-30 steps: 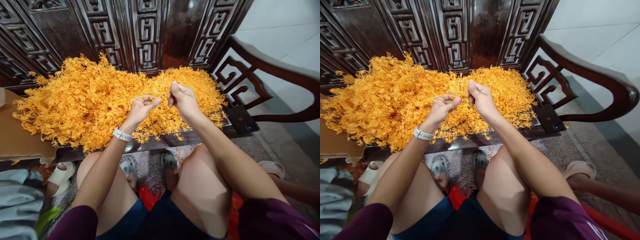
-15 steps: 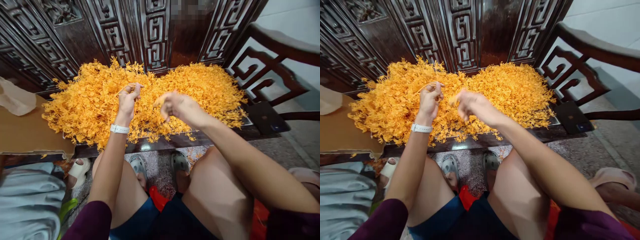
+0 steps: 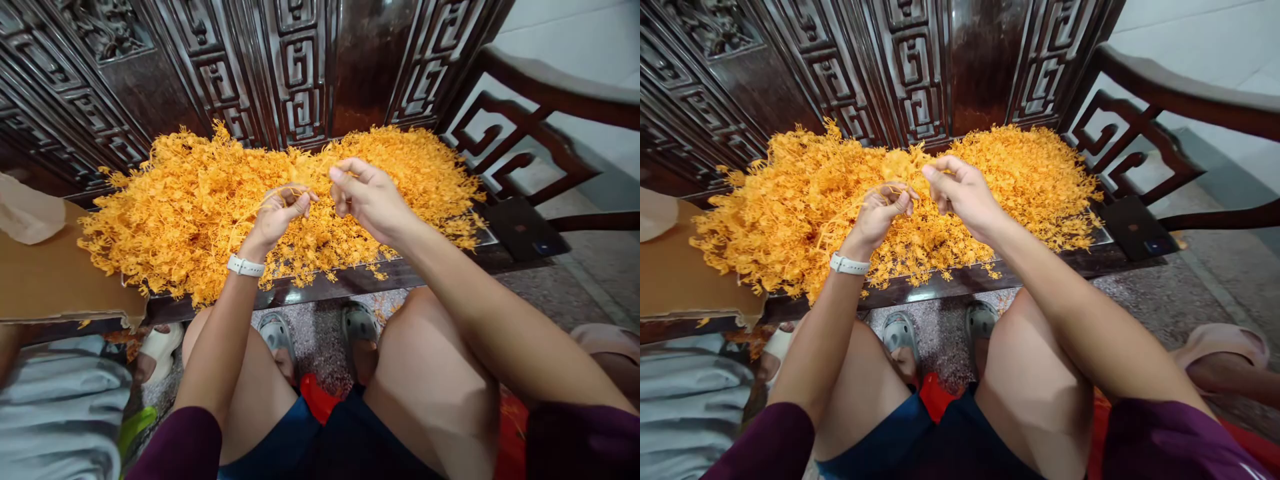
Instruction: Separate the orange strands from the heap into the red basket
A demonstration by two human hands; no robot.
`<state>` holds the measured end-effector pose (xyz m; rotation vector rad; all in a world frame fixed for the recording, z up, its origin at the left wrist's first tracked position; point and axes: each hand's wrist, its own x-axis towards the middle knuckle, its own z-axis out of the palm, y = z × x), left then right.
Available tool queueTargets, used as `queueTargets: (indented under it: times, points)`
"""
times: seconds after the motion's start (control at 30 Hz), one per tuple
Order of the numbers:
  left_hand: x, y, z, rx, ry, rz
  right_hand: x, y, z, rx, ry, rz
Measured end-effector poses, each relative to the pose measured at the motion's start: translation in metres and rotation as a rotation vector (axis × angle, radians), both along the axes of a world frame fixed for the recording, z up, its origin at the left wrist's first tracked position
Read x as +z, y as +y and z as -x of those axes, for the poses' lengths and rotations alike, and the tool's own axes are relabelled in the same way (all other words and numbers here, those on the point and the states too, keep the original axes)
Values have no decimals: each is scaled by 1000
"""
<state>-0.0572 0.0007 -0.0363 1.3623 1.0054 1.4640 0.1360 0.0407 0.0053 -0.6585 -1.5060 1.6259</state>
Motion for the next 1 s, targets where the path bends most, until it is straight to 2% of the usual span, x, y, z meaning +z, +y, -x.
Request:
queueTargets:
  times: [0.1,0.17,0.27,0.37,0.47,0.6,0.67,0.73,0.8,0.87,1.0]
  points:
    - [-3,6,3,184,-61,25,2,-3,-1,55,-22,-101]
    - [-5,10,9,319,-99,42,6,-8,-2,148,-29,-153]
    - [-6,15,21,393,-162,51,12,-19,-3,318,-55,-191]
    - [-5,15,27,316,-194,57,16,-26,-2,356,-88,-208]
    - [-1,10,24,132,-184,68,14,-22,0,232,-104,-189]
    - [6,1,16,-60,-138,108,5,-9,2,-5,-79,-33]
    - [8,-2,14,-116,-96,125,3,-4,2,-41,-64,30]
    - [10,-3,14,-148,-59,128,2,-2,0,-15,-64,47]
    - [9,-2,16,-150,-26,135,3,-2,-3,9,-63,30]
    - [8,0,17,-98,-25,140,4,-3,-4,10,-54,10]
    - [5,5,14,125,-123,161,3,-5,-3,45,-48,-6]
